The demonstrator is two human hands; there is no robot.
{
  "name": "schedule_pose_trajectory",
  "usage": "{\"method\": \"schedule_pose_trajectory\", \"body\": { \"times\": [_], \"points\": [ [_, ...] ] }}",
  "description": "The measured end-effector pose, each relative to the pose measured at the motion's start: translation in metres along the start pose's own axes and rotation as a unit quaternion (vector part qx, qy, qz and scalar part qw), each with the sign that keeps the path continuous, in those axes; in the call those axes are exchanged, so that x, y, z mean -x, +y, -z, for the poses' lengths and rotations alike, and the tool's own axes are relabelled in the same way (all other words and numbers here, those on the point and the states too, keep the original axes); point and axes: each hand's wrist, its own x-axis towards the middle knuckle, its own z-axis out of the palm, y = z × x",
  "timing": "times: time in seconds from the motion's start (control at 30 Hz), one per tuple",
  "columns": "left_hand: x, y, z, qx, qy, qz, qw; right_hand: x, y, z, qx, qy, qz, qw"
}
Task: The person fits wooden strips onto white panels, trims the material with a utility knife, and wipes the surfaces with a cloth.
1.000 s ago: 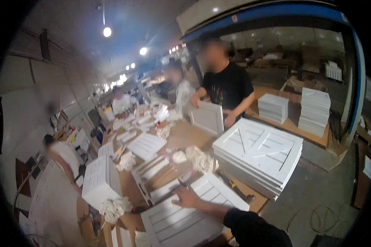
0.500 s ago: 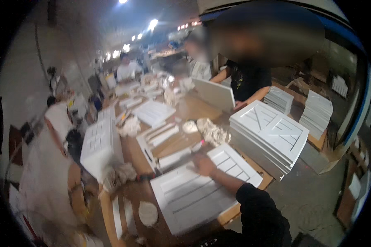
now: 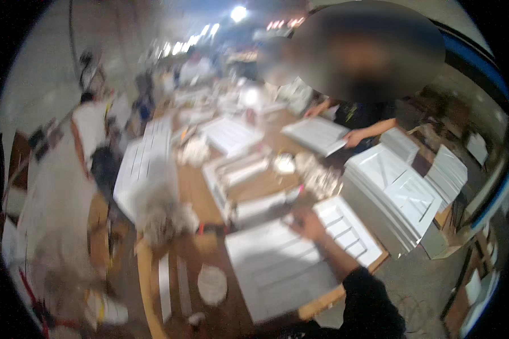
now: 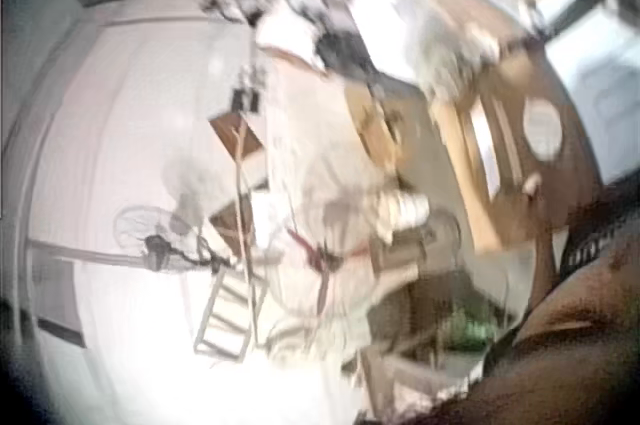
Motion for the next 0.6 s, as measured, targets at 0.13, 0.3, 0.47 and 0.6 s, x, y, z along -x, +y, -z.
{"method": "schedule_pose_trajectory", "body": {
  "times": [0.13,0.3,0.47,0.6],
  "points": [
    [-0.070,0.057,-0.029,0.013,-0.072,-0.085,0.994,0.014,-0.012,0.004,-0.025,-0.071,-0.023,0.997],
    [-0.133,0.104,-0.079,0.002,-0.128,-0.208,0.970,0.015,0.001,0.002,-0.044,-0.083,-0.046,0.995],
    [-0.196,0.026,-0.184,0.056,-0.269,-0.224,0.935,0.006,0.007,0.009,-0.083,0.017,-0.014,0.996],
    [-0.193,-0.006,-0.172,-0.015,-0.292,-0.193,0.937,-0.012,-0.008,-0.007,-0.076,-0.061,-0.020,0.995]
  ]
}}
